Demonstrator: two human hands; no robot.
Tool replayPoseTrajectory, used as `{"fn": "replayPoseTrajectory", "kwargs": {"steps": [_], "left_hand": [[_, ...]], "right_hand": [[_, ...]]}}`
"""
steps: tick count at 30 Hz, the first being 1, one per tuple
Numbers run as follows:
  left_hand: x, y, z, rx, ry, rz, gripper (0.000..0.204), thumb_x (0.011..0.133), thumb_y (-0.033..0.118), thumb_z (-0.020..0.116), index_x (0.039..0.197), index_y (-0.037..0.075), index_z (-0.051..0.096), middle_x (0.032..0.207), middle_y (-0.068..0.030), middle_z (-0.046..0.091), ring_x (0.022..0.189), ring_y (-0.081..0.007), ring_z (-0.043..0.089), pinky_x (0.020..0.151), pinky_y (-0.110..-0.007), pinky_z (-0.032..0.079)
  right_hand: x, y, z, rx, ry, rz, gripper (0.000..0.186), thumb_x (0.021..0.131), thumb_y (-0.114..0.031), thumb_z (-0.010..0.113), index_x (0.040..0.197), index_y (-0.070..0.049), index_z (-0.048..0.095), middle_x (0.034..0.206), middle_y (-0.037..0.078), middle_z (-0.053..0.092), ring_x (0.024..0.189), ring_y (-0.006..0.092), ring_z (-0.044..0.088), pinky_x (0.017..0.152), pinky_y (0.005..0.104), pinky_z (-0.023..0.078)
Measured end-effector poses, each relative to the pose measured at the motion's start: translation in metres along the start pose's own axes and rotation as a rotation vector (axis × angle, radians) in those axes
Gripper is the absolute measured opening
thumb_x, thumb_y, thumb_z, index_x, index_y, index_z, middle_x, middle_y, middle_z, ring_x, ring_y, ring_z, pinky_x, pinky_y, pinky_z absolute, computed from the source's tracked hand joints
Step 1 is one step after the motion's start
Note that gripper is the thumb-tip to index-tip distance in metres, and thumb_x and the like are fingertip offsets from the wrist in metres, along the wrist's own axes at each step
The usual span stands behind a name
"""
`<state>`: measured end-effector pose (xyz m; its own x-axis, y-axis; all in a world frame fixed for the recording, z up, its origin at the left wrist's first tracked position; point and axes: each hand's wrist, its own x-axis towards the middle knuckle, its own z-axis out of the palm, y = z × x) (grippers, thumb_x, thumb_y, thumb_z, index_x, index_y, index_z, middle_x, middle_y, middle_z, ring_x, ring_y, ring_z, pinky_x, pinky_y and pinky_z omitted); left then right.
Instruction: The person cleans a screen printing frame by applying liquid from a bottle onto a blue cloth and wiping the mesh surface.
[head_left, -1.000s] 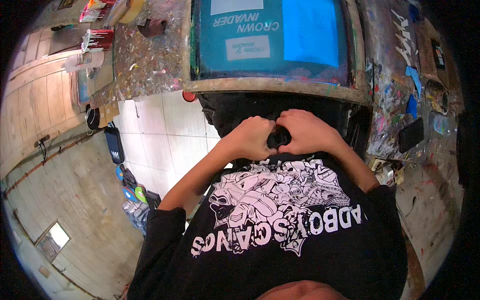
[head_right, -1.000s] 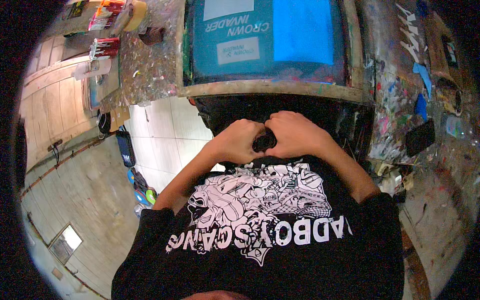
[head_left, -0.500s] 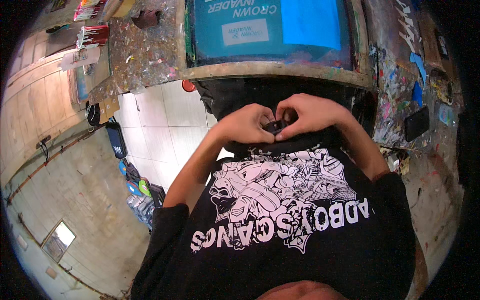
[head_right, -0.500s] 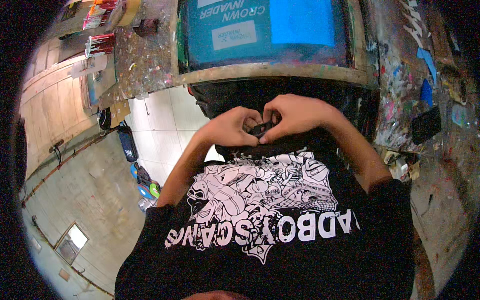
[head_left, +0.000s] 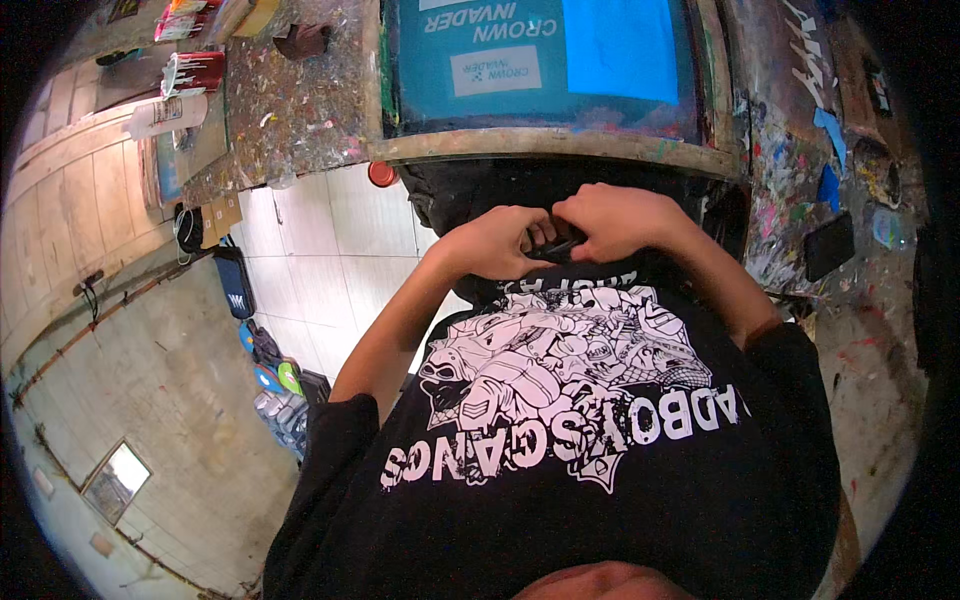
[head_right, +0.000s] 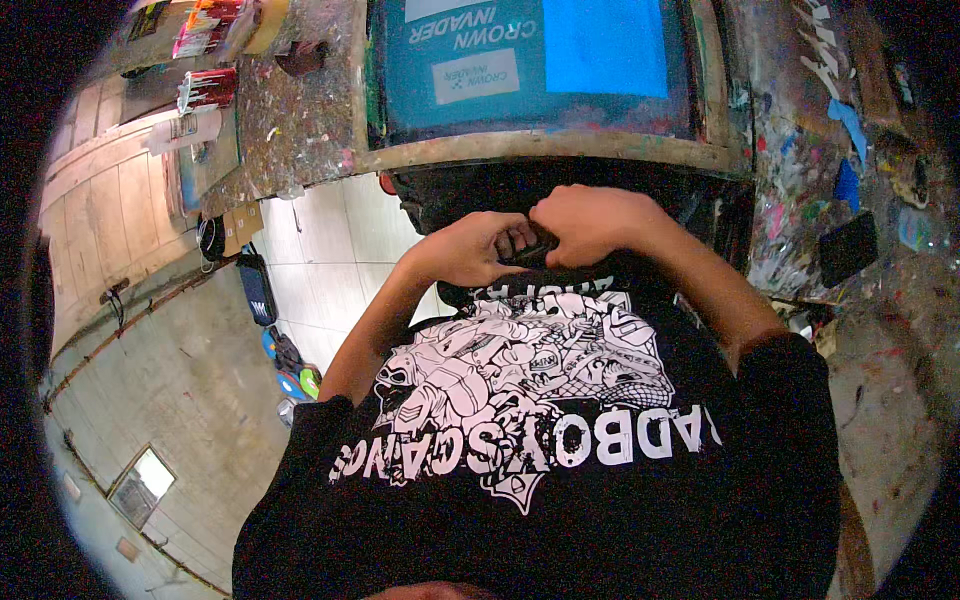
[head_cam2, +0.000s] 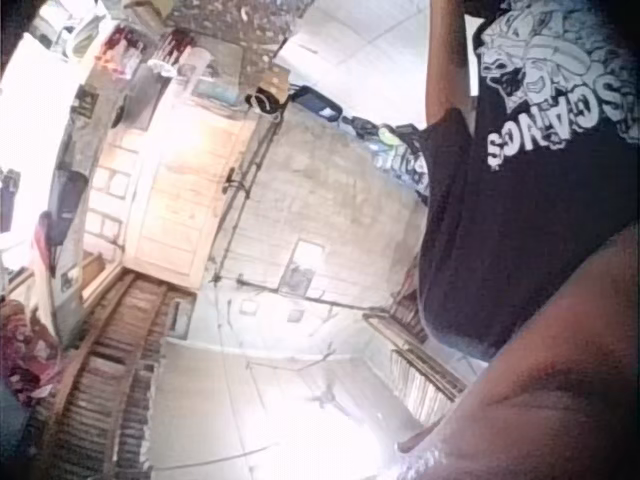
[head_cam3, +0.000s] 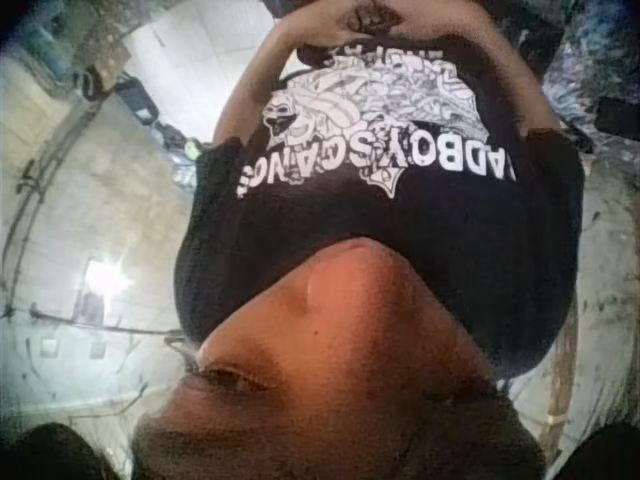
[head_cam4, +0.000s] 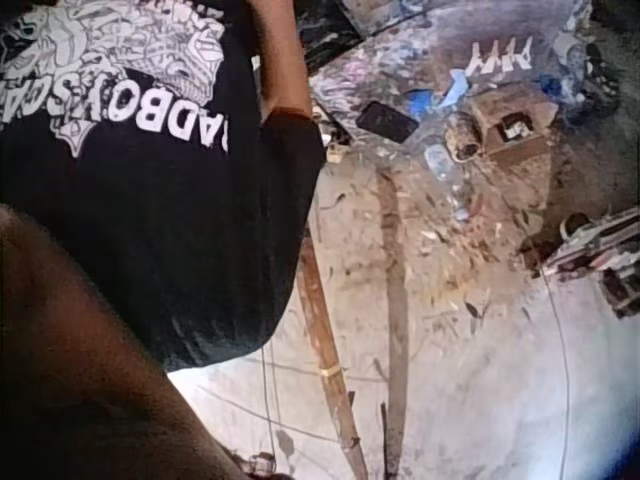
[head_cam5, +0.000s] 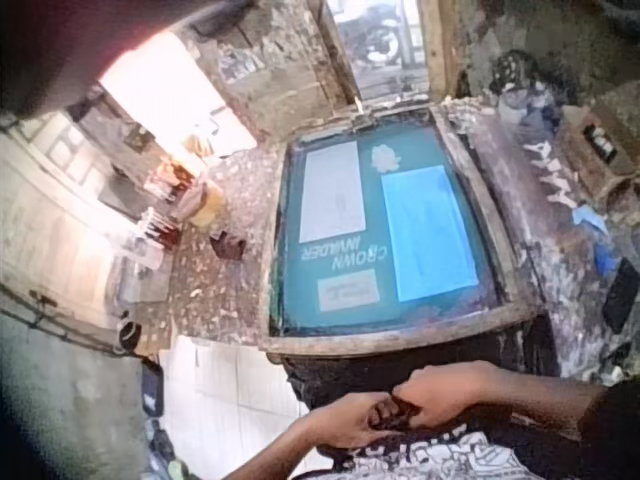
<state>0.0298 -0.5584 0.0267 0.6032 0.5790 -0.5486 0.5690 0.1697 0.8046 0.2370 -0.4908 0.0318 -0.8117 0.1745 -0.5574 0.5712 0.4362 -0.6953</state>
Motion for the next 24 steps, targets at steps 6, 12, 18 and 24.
{"fn": "replayPoseTrajectory", "kwargs": {"steps": [6,12,18,24], "left_hand": [[-0.015,0.001,0.004,-0.051,0.258,0.146,0.041,0.076,0.008,0.081,0.112,0.002,0.065,0.089,-0.0106,0.067,0.076,-0.0197,0.063,0.068,-0.032,0.053],[-0.041,0.025,-0.017,-0.107,0.211,0.083,0.021,0.089,0.009,0.073,0.108,-0.001,0.070,0.092,-0.0132,0.071,0.080,-0.0205,0.066,0.074,-0.034,0.051],[-0.040,0.034,-0.044,0.040,0.174,0.147,0.037,0.094,0.034,0.068,0.104,-0.002,0.071,0.093,-0.0182,0.069,0.086,-0.0307,0.066,0.073,-0.040,0.050],[-0.025,0.019,-0.039,0.087,0.200,0.163,0.035,0.093,0.031,0.067,0.105,-0.002,0.065,0.088,-0.0239,0.066,0.084,-0.0414,0.064,0.072,-0.046,0.049]], "right_hand": [[0.010,0.040,0.003,0.373,-0.008,-0.072,0.044,0.072,-0.032,0.085,0.095,0.001,0.067,0.079,0.010,0.067,0.073,0.0190,0.065,0.065,0.0331,0.051],[-0.032,0.015,-0.020,0.312,0.349,-0.203,0.042,0.088,-0.042,0.075,0.095,-0.001,0.068,0.090,0.014,0.067,0.086,0.0309,0.065,0.076,0.0416,0.051],[-0.048,-0.011,-0.024,0.223,0.409,-0.180,0.042,0.098,-0.040,0.060,0.107,0.000,0.068,0.100,0.021,0.066,0.094,0.0379,0.064,0.081,0.0471,0.050],[-0.039,-0.006,-0.030,0.249,0.328,-0.118,0.037,0.096,-0.036,0.062,0.104,0.000,0.064,0.101,0.022,0.066,0.097,0.0382,0.063,0.082,0.0482,0.048]]}}
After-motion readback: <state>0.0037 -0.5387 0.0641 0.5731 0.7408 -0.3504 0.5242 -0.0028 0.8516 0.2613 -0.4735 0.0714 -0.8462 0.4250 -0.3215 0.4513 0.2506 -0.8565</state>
